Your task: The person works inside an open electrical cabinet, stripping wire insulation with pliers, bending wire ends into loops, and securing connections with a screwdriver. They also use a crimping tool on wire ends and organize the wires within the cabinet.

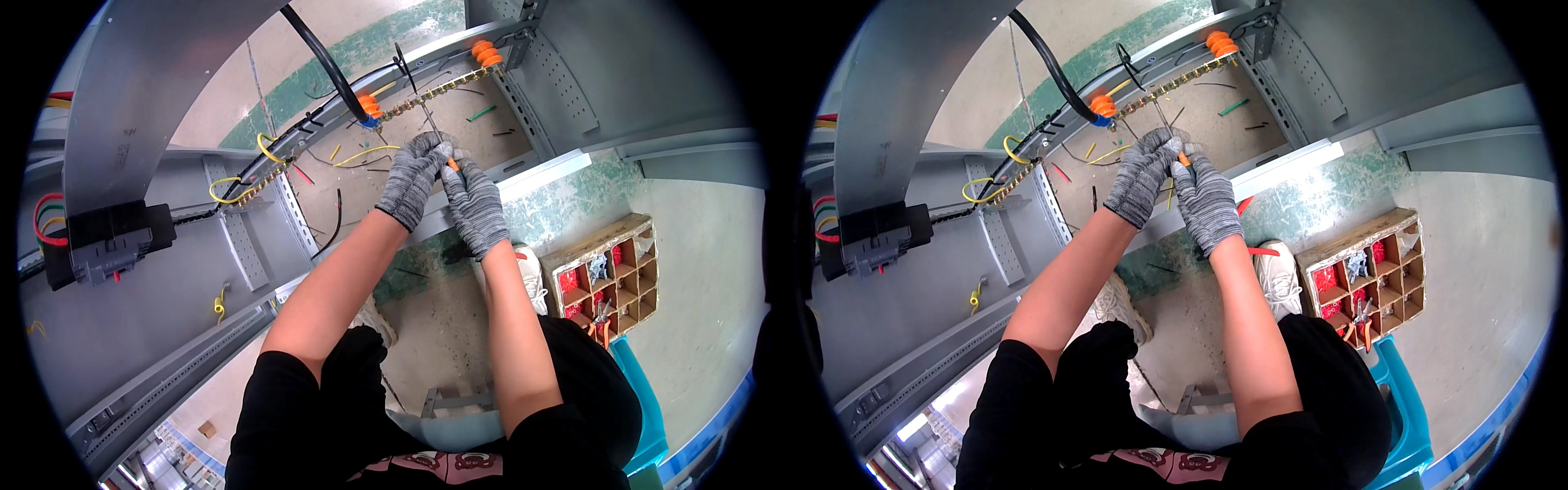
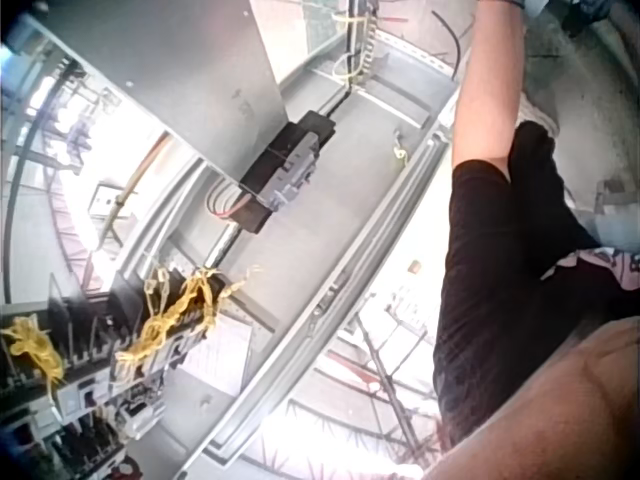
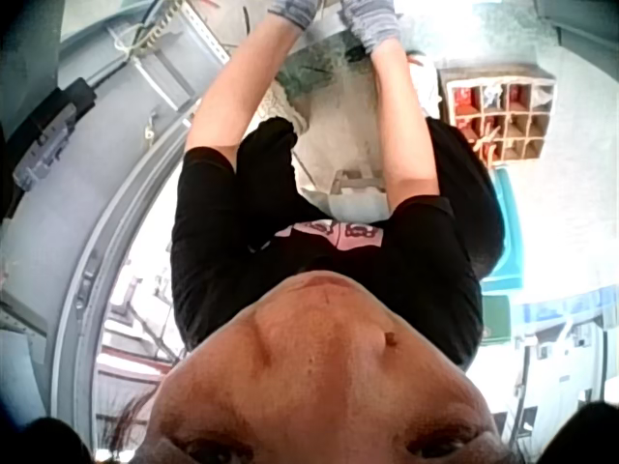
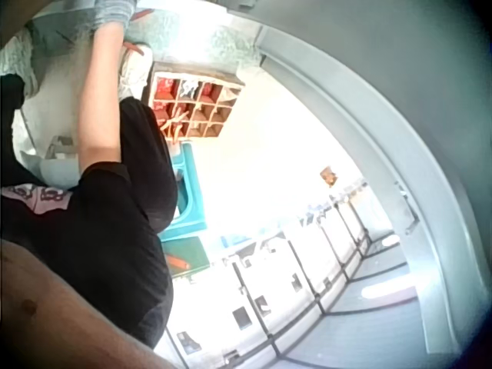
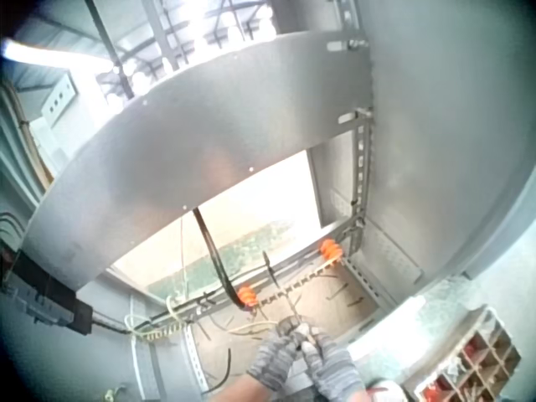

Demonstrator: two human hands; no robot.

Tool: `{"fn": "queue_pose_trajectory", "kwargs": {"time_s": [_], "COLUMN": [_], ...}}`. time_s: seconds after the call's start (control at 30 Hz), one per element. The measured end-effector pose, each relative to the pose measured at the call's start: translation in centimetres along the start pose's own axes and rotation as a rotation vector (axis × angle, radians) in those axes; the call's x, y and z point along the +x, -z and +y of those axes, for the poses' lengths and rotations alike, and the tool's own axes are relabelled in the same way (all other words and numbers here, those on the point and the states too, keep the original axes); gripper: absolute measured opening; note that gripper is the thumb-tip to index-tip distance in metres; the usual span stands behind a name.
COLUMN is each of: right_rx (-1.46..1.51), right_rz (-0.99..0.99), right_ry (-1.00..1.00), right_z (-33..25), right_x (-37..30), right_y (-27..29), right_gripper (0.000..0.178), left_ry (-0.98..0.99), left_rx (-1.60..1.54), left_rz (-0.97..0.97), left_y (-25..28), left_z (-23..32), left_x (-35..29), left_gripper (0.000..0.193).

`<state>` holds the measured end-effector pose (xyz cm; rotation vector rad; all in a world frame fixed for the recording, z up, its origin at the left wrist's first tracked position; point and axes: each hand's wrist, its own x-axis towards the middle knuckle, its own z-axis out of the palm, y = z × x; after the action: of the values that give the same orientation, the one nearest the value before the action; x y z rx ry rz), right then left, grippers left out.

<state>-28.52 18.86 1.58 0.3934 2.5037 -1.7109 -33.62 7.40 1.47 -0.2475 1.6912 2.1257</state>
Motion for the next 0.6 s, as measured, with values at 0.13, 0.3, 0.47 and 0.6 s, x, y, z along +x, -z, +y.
{"fn": "queue_pose_trajectory", "kwargs": {"time_s": [0.13,0.3,0.47,0.6], "right_rx": [0.005,-0.132,-0.340,-0.331], "right_rz": [-0.065,-0.056,0.055,0.012], "right_ry": [-0.006,-0.043,0.094,0.115], "right_z": [-0.2,-1.5,-0.4,-0.2], "right_x": [0.0,-0.9,-0.2,-0.1], "right_y": [0.0,-0.3,0.0,-0.9], "right_gripper": [0.038,0.040,0.037,0.037], "left_ry": [-0.037,-0.054,0.014,-0.029], "left_rx": [0.071,0.036,-0.020,-0.274], "left_rz": [0.006,-0.025,-0.011,-0.081], "left_y": [0.1,0.5,-0.7,0.9], "left_z": [0.2,0.1,0.1,-0.5], "left_x": [-0.5,-0.6,0.1,-0.4], "left_gripper": [0.018,0.019,0.018,0.016]}}
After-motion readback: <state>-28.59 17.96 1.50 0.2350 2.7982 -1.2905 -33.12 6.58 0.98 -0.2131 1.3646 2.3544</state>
